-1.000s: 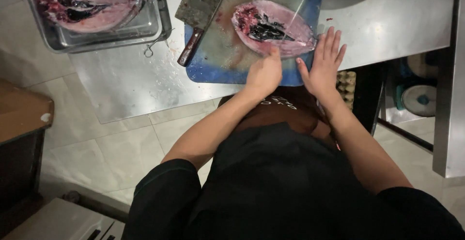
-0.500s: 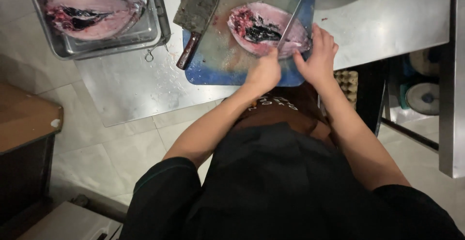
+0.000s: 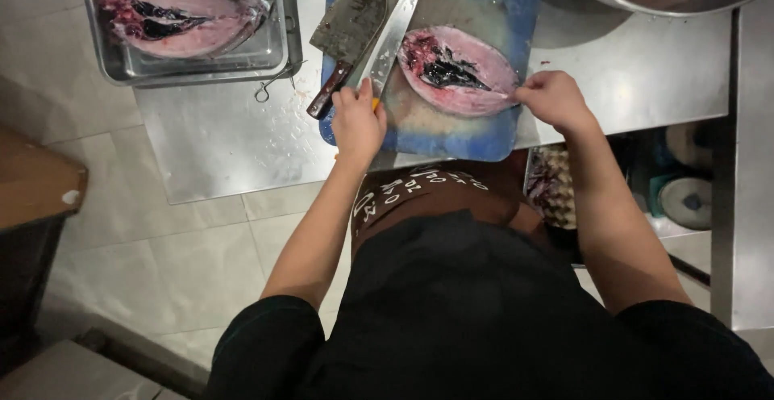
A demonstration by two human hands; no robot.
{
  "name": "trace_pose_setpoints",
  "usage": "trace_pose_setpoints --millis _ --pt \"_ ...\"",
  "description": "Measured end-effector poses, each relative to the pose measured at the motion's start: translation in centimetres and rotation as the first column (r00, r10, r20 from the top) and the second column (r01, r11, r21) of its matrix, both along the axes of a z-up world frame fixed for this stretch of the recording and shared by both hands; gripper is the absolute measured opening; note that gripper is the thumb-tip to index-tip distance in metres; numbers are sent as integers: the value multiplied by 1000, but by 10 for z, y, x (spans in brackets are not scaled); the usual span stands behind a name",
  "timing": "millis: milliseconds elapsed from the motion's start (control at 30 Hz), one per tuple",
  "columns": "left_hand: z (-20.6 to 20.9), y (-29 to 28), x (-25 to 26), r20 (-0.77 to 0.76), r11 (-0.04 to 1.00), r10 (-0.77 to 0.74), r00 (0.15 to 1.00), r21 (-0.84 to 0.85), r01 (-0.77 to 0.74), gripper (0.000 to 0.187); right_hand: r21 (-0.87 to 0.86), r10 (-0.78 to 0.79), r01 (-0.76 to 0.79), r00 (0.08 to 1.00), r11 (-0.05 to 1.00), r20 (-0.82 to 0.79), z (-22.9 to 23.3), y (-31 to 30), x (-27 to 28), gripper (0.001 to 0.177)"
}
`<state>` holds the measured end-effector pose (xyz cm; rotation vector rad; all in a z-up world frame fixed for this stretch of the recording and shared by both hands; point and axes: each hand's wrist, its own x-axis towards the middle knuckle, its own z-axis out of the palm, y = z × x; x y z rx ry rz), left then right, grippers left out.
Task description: Cleaning and preparing fish by descaling them with a knife, gutting them, and rinsing them in water.
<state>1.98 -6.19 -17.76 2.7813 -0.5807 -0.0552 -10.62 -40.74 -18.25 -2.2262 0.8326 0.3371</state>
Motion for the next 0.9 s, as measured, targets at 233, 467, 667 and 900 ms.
trace_pose_setpoints --millis 233,467,667,900 --pt "-31 -1 15 153 993 31 988 -119 -13 33 832 -494 112 844 544 210 74 28 36 5" --pt "3 -42 30 -765 518 21 644 -543 -661 33 985 -550 -105 819 135 163 20 -13 78 9" --pt "71 -66 21 -662 20 -740 116 -195 -981 113 967 -615 -217 783 -136 89 21 -28 61 25" --pt "-12 -71 25 -551 -96 -785 284 -344 -934 32 977 -743 -62 660 -202 -112 54 14 53 32"
